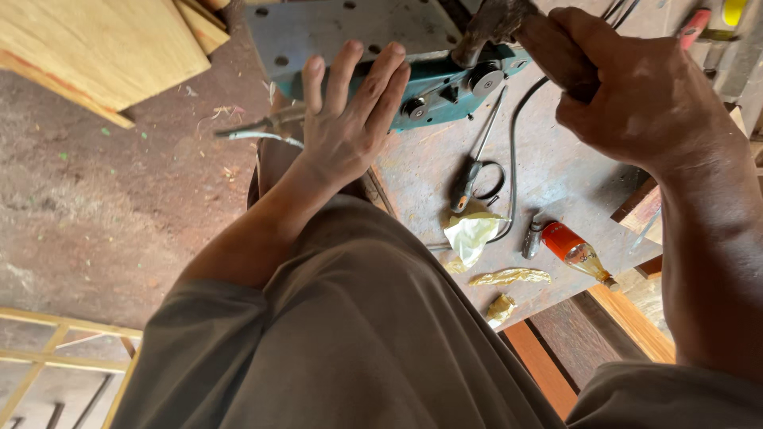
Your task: The person repairs a teal electric hand plane on a workbench. They use a screwdriver to adjust internal components and a hammer to tap the casing, then reassemble the tool by securing the base plate and tightening screws.
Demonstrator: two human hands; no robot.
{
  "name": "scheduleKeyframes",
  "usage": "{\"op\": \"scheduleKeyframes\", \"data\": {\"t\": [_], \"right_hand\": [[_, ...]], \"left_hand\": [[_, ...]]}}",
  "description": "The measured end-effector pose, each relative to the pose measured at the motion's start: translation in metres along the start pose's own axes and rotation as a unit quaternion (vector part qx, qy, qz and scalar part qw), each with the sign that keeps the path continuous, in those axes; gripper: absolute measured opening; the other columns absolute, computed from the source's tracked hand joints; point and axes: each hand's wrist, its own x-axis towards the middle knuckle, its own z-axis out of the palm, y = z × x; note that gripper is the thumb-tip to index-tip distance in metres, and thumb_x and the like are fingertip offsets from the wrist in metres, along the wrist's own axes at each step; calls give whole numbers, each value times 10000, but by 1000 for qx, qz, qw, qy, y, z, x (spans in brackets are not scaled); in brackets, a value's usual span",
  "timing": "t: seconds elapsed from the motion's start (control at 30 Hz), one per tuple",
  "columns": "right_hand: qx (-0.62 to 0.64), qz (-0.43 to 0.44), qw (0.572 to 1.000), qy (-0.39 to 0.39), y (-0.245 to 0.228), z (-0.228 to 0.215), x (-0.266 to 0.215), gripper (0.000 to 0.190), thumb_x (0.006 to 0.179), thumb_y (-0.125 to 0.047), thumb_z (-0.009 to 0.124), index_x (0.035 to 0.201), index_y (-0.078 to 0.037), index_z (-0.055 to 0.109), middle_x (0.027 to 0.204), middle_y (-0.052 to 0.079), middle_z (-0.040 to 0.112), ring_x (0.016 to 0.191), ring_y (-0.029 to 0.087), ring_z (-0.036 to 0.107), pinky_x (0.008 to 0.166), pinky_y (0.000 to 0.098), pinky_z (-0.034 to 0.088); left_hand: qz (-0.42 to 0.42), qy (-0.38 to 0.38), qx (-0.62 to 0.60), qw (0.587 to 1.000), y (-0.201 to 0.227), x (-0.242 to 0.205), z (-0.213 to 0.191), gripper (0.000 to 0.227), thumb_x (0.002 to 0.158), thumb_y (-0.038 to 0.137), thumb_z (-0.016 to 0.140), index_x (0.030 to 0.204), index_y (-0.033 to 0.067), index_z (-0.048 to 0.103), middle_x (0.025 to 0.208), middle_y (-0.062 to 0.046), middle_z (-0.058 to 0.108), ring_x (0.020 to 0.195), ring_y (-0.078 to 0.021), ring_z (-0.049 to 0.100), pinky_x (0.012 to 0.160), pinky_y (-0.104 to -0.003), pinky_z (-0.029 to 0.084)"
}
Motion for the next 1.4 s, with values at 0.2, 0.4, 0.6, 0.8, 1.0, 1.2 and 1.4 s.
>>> {"op": "scheduleKeyframes", "data": {"t": [0.2, 0.4, 0.6, 0.8, 1.0, 1.2, 1.4], "right_hand": [[79, -53, 994, 44, -8, -5, 7, 576, 850, 99, 699, 1416, 61, 599, 760, 212, 690, 546, 216, 644, 474, 317, 548], [86, -75, 993, 15, -6, 11, 5, 457, 922, 51, 678, 1374, 55, 611, 777, 168, 693, 542, 137, 609, 448, 256, 484], [102, -37, 993, -35, 5, 21, 2, 464, 940, 72, 630, 1403, 45, 604, 678, 185, 668, 438, 178, 601, 406, 288, 450], [70, -8, 998, -5, 1, 20, -9, 576, 858, 35, 671, 1428, 44, 590, 752, 202, 668, 517, 229, 640, 427, 335, 538], [146, 209, 953, 161, 27, 66, -67, 325, 904, 32, 693, 1211, 61, 589, 684, 170, 606, 541, 284, 574, 531, 388, 476], [479, 496, 680, 248, 28, 231, -133, 269, 823, 38, 668, 1066, -64, 610, 791, 62, 674, 555, 165, 654, 479, 311, 575], [357, 531, 734, 228, 23, 312, -149, 273, 806, -74, 769, 1033, 54, 687, 844, 137, 710, 694, 258, 638, 664, 433, 559]], "left_hand": [[-1, -7, -6, 1000, -4, 1, 2, 255, 1109, 130, 684, 1363, 142, 702, 1661, 44, 450, 1593, -280, 230, 1351, -534, -27], [2, -16, -16, 1000, -3, 2, 0, 275, 1071, 108, 645, 1340, 126, 699, 1643, 34, 477, 1571, -291, 255, 1347, -538, -20], [2, -2, -13, 1000, 2, 4, 1, 312, 1054, 38, 647, 1345, 143, 689, 1617, 46, 515, 1566, -279, 207, 1333, -542, -58], [13, 6, -9, 1000, -4, -4, 11, 286, 1102, 68, 663, 1382, 123, 667, 1639, 34, 485, 1619, -275, 164, 1363, -550, -64], [8, -25, 10, 1000, -6, -7, 24, 435, 1046, 107, 681, 1477, 143, 629, 1649, 0, 450, 1592, -315, 189, 1318, -585, -46], [16, -75, 62, 995, -2, 7, -9, 483, 1063, 242, 727, 1503, 136, 556, 1729, -15, 327, 1572, -338, 221, 1289, -592, 45], [100, -272, -1, 957, -22, 49, -59, 843, 886, 512, 790, 1526, 22, 545, 1591, -142, 448, 1319, -374, 450, 1078, -544, 394]]}}
